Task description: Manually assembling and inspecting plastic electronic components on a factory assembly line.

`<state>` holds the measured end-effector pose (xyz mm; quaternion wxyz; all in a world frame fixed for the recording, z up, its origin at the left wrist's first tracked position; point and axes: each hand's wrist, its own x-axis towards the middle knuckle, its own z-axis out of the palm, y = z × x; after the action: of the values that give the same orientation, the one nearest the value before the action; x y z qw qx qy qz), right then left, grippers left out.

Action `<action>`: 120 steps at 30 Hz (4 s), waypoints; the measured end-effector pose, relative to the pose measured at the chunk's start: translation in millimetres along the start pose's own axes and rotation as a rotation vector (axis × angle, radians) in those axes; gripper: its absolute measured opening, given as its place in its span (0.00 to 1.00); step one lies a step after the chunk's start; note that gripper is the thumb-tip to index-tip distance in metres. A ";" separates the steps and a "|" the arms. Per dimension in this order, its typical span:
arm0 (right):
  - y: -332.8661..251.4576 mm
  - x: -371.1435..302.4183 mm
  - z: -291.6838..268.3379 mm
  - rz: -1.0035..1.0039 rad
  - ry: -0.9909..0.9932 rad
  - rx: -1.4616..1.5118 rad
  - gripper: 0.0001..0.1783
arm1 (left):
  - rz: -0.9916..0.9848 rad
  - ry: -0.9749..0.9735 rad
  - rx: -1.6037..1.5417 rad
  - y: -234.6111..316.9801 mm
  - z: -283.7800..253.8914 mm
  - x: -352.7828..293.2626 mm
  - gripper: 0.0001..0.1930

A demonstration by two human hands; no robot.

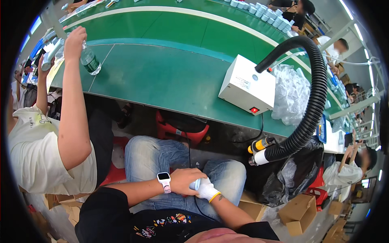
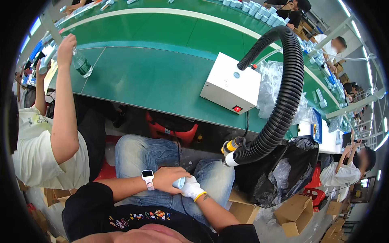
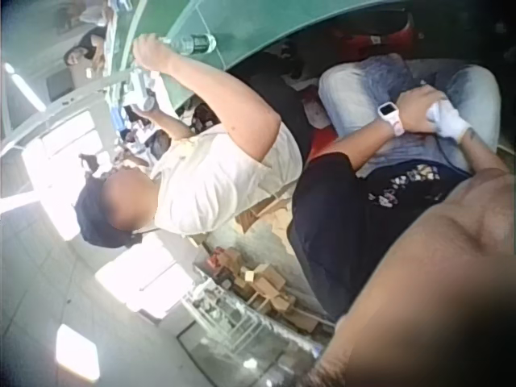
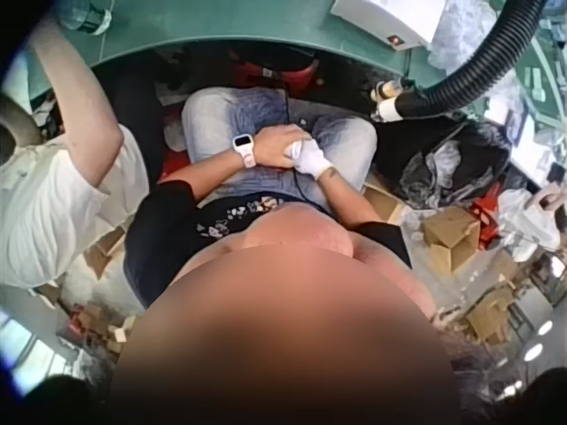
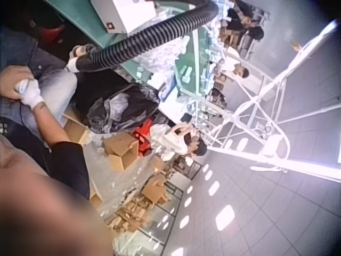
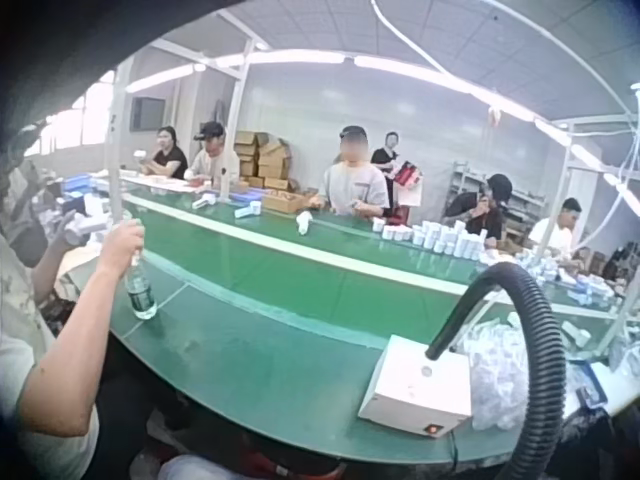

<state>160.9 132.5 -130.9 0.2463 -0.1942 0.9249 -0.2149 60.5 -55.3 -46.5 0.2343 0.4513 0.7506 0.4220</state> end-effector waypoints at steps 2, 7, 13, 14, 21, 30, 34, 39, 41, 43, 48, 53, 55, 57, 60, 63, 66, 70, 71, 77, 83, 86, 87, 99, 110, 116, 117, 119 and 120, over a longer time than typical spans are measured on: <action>13.0 8.1 17.5 -0.008 -0.021 -0.005 0.25 | 0.007 0.002 -0.040 -4.6 0.6 2.2 0.30; 17.0 19.9 34.4 0.055 0.081 0.342 0.25 | 0.140 0.254 -0.100 -9.9 -29.6 9.1 0.21; 1.8 7.0 -15.4 0.322 0.088 0.954 0.24 | 0.201 0.739 -0.041 14.2 -126.4 32.5 0.10; 2.8 6.1 -11.0 0.311 0.129 0.975 0.24 | 0.111 0.802 -0.131 18.7 -136.0 42.8 0.10; -9.9 13.9 -12.2 0.335 -0.017 0.694 0.23 | 0.216 0.349 -0.277 90.2 -186.8 127.9 0.13; -8.4 18.0 -16.1 0.279 -0.041 0.647 0.22 | 0.117 0.478 -0.052 45.6 -145.2 112.6 0.14; -18.4 12.0 -22.4 0.282 -0.037 0.756 0.23 | -0.064 0.449 -0.188 18.9 -99.6 77.8 0.13; -27.1 13.3 -38.9 0.302 -0.065 0.718 0.23 | -0.173 0.385 -0.198 -2.7 -62.9 39.8 0.12; -20.7 12.1 -21.3 0.247 0.001 0.700 0.23 | -0.203 0.324 -0.227 -4.9 -52.5 34.8 0.11; -14.2 10.8 -8.4 0.156 0.139 0.667 0.22 | -0.214 0.291 -0.245 -3.6 -45.6 30.4 0.11; -9.5 14.0 -1.7 0.233 0.082 0.668 0.22 | -0.080 0.598 -0.422 7.2 -60.5 30.9 0.12; -1.4 13.2 4.7 0.228 0.041 0.586 0.24 | 0.358 0.662 -0.409 93.3 -143.5 83.3 0.18; 0.1 12.4 3.8 0.296 0.017 0.635 0.26 | 0.447 0.560 -0.274 121.6 -161.9 121.5 0.20; -4.3 11.9 -3.7 0.259 0.027 0.619 0.26 | 0.495 0.549 -0.276 128.2 -158.2 131.0 0.21; -11.9 11.7 -4.1 0.204 0.044 0.595 0.27 | 0.499 0.565 -0.307 114.0 -151.1 131.4 0.24; -12.8 12.4 4.7 0.259 0.026 0.582 0.26 | 0.133 0.858 -0.519 55.2 -158.5 107.7 0.28; -6.3 2.7 -11.9 0.213 0.049 0.661 0.25 | 0.227 1.331 -0.343 37.7 -247.1 84.5 0.41; -11.0 6.5 -3.0 0.294 0.025 0.631 0.25 | 0.483 1.677 -0.074 94.2 -391.5 37.4 0.14; -11.2 9.1 -1.3 0.318 0.009 0.591 0.25 | 0.493 1.666 -0.081 94.0 -390.2 37.3 0.14; -23.6 0.6 -24.2 0.261 0.166 0.684 0.24 | 0.221 1.260 0.213 39.6 -246.6 83.1 0.08; -3.7 -21.0 10.1 0.328 0.236 0.748 0.28 | -0.075 0.662 -0.055 -34.2 -25.6 0.4 0.06; 7.4 -44.6 5.3 0.350 0.279 1.132 0.30 | -0.226 0.454 -0.092 -63.9 6.5 -18.1 0.10; 8.3 -50.3 0.8 0.352 0.305 1.322 0.31 | -0.270 0.325 -0.063 -69.7 7.3 -19.6 0.13; -35.3 -52.7 -78.2 0.311 0.088 0.542 0.33 | -0.021 0.075 -0.183 9.2 2.0 -19.8 0.37; 73.1 -114.0 -81.1 0.459 0.811 1.009 0.21 | 0.079 1.009 -0.747 -22.9 -152.1 -15.5 0.41; 105.0 -157.5 -121.9 0.536 1.023 0.886 0.16 | 0.310 1.119 -0.800 -61.9 -307.2 108.1 0.30; 113.2 -158.6 -129.8 0.511 1.073 0.829 0.15 | 0.247 1.113 -0.756 -68.8 -332.8 131.7 0.29; 127.2 -161.7 -162.8 0.461 1.179 0.677 0.14 | 0.002 1.142 -0.421 -99.6 -377.7 187.6 0.33; 131.4 -166.7 -188.2 0.434 1.234 0.589 0.14 | -0.169 1.173 -0.164 -115.7 -393.6 212.7 0.39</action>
<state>160.0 376.2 14.3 -0.2420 0.2257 0.8169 -0.4724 -386.1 -62.6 72.2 -0.1524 0.0623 0.7529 0.6372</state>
